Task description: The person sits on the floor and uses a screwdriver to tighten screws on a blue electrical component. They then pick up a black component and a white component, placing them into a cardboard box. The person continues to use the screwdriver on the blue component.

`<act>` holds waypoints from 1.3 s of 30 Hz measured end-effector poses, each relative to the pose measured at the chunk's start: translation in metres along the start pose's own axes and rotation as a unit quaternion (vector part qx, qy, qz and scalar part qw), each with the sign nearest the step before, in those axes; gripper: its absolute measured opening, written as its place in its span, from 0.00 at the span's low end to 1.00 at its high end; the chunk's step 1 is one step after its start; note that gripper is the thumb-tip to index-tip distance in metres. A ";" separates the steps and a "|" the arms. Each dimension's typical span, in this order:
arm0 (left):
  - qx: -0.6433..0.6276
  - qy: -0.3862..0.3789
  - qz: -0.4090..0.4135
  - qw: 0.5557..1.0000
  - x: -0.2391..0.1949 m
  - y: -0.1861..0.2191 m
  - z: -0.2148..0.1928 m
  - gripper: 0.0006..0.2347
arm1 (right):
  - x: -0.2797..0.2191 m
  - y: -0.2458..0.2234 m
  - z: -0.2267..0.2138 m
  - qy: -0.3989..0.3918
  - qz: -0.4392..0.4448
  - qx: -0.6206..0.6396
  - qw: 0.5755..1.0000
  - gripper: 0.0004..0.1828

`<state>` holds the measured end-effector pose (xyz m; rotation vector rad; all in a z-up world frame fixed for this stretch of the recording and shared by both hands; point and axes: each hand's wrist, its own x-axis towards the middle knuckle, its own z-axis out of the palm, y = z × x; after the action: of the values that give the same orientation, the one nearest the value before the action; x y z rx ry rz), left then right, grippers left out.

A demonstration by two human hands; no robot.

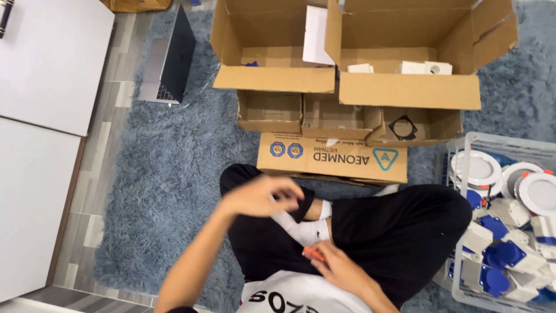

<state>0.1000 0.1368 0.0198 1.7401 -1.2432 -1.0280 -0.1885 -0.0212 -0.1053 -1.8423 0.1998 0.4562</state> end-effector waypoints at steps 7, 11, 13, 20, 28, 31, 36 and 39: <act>0.128 0.194 -0.012 0.973 0.062 0.079 -0.156 0.10 | 0.028 0.001 0.006 -0.118 -0.111 -0.106 0.981 0.15; 0.237 0.249 -0.061 0.937 0.132 0.039 -0.214 0.11 | 0.035 0.009 0.007 -0.119 -0.090 -0.118 0.982 0.18; 0.268 0.222 -0.142 0.927 0.162 0.022 -0.231 0.16 | 0.038 0.019 0.003 -0.104 -0.067 -0.118 0.985 0.18; 0.279 0.007 -0.496 0.822 0.216 0.051 -0.226 0.39 | 0.022 0.070 -0.021 0.019 -0.071 -0.132 0.989 0.19; 0.272 -0.045 -0.515 0.812 0.249 0.017 -0.216 0.29 | 0.022 0.072 -0.029 -0.004 -0.045 -0.136 0.990 0.17; 0.317 -0.035 -0.483 0.815 0.257 -0.008 -0.213 0.26 | 0.024 0.071 -0.027 0.012 -0.068 -0.122 0.990 0.15; 0.340 -0.010 -0.420 0.841 0.269 -0.035 -0.216 0.29 | 0.025 0.063 -0.032 -0.010 -0.019 -0.104 0.994 0.18; 0.361 0.011 -0.537 0.762 0.263 -0.001 -0.216 0.29 | 0.025 0.060 -0.032 -0.004 -0.003 -0.101 0.995 0.17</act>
<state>0.3506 -0.0897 0.0567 3.2487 -0.5147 -1.1475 -0.1809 -0.0686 -0.1601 -2.0375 0.1471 0.4931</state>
